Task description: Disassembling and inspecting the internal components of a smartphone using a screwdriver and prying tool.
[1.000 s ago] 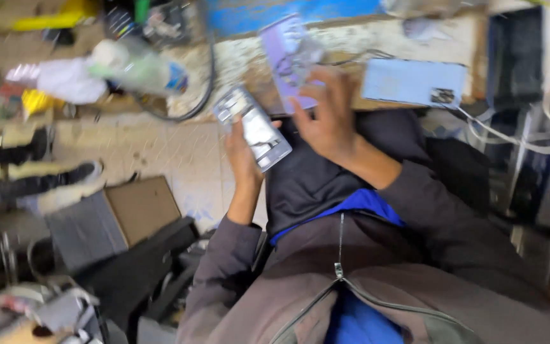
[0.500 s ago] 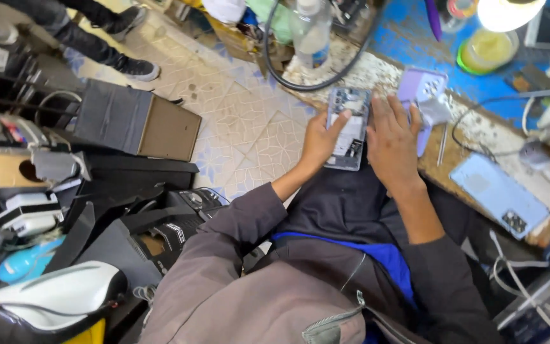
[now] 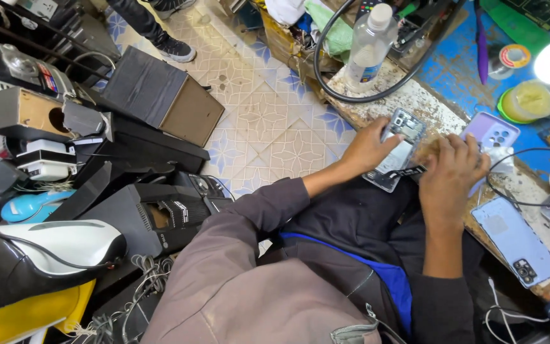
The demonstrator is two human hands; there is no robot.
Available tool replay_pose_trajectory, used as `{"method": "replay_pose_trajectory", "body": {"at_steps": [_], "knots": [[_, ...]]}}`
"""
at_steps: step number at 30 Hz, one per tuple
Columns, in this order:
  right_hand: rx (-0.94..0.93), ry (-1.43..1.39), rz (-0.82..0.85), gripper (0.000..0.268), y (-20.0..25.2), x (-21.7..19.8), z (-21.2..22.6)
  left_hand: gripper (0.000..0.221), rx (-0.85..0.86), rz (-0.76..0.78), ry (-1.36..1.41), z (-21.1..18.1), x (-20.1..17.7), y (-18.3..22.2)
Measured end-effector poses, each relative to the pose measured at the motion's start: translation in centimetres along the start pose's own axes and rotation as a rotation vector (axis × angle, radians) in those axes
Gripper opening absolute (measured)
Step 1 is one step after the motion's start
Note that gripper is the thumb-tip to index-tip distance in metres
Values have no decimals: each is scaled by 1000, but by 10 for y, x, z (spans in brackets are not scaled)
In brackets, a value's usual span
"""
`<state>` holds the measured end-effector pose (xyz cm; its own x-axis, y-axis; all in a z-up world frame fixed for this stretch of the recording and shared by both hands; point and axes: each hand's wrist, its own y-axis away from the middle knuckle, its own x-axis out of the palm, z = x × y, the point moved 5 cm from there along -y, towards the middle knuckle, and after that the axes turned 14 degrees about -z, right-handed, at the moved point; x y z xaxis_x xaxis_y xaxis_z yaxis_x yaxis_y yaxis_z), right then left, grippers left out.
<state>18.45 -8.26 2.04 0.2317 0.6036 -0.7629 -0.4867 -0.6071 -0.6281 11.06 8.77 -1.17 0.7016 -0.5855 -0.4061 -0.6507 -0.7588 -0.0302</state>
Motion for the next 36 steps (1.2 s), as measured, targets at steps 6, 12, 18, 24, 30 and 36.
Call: {"method": "replay_pose_trajectory", "body": {"at_steps": [6, 12, 18, 24, 30, 36], "knots": [[39, 22, -26, 36, 3, -11, -11, 30, -53, 75, 19, -12, 15, -8], [0, -52, -161, 28, -8, -22, 5, 30, -141, 86, 252, 13, 27, -14], [198, -591, -389, 46, -23, -52, 49, 64, -149, 140, 423, -14, 16, 23], [571, -742, -252, 53, 0, -19, 35, 42, -45, 151, 450, -23, 6, 31], [684, -794, -209, 51, 2, -14, 35, 41, 6, 133, 478, -42, -9, 31], [773, -787, -224, 57, 22, 13, 16, 37, 52, 115, 480, -41, -6, 30]]}}
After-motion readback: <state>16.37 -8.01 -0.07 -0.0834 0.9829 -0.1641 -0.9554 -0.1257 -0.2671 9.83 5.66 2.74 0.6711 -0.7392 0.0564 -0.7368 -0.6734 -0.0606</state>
